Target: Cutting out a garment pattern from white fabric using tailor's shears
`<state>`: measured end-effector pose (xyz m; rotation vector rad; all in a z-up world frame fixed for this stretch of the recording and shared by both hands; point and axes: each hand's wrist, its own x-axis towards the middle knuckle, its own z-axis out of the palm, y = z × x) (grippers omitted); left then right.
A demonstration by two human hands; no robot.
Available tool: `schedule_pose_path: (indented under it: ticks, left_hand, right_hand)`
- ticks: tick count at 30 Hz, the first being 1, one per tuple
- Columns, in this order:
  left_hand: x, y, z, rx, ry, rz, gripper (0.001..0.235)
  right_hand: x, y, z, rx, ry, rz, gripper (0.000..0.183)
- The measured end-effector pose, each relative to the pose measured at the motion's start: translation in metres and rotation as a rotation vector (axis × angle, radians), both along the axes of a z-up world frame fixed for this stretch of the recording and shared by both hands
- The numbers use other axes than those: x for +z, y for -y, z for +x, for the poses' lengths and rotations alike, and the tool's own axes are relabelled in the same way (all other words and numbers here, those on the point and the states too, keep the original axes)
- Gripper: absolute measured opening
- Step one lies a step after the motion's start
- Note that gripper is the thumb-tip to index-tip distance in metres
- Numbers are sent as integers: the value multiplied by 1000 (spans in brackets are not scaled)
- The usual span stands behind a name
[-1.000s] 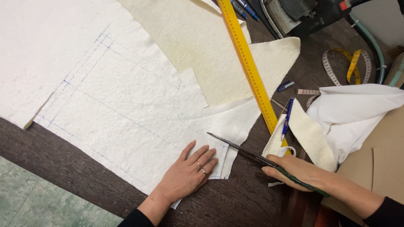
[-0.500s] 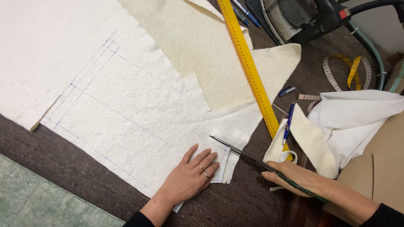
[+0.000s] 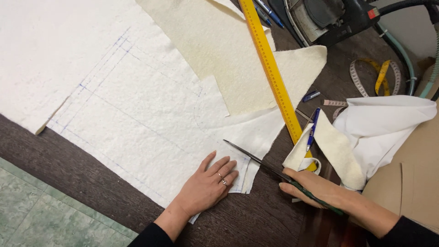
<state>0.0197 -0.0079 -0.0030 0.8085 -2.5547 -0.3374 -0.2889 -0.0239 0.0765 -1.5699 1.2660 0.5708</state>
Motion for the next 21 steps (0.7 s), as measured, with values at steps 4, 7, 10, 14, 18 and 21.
schedule_pose_path:
  ticks: [4, 7, 10, 14, 18, 21]
  left_hand:
    - [0, 0, -2, 17, -21, 11, 29]
    - [2, -2, -3, 44, -26, 85, 33]
    - [3, -1, -3, 261, 45, 116, 50]
    - [8, 8, -2, 679, 250, 28, 90]
    - [8, 7, -5, 713, 342, 70, 100]
    - [8, 7, -6, 725, 366, 95, 103]
  right_hand:
    - [-11, -3, -7, -6, -51, -35, 27]
    - [-9, -2, -7, 1, -44, -45, 27]
    - [-3, 0, -3, 4, -47, -29, 27]
    - [-5, 0, -4, 4, -42, -26, 26]
    - [-15, -4, -12, 31, 16, -73, 23]
    - [-10, -2, -9, 37, 23, -36, 23]
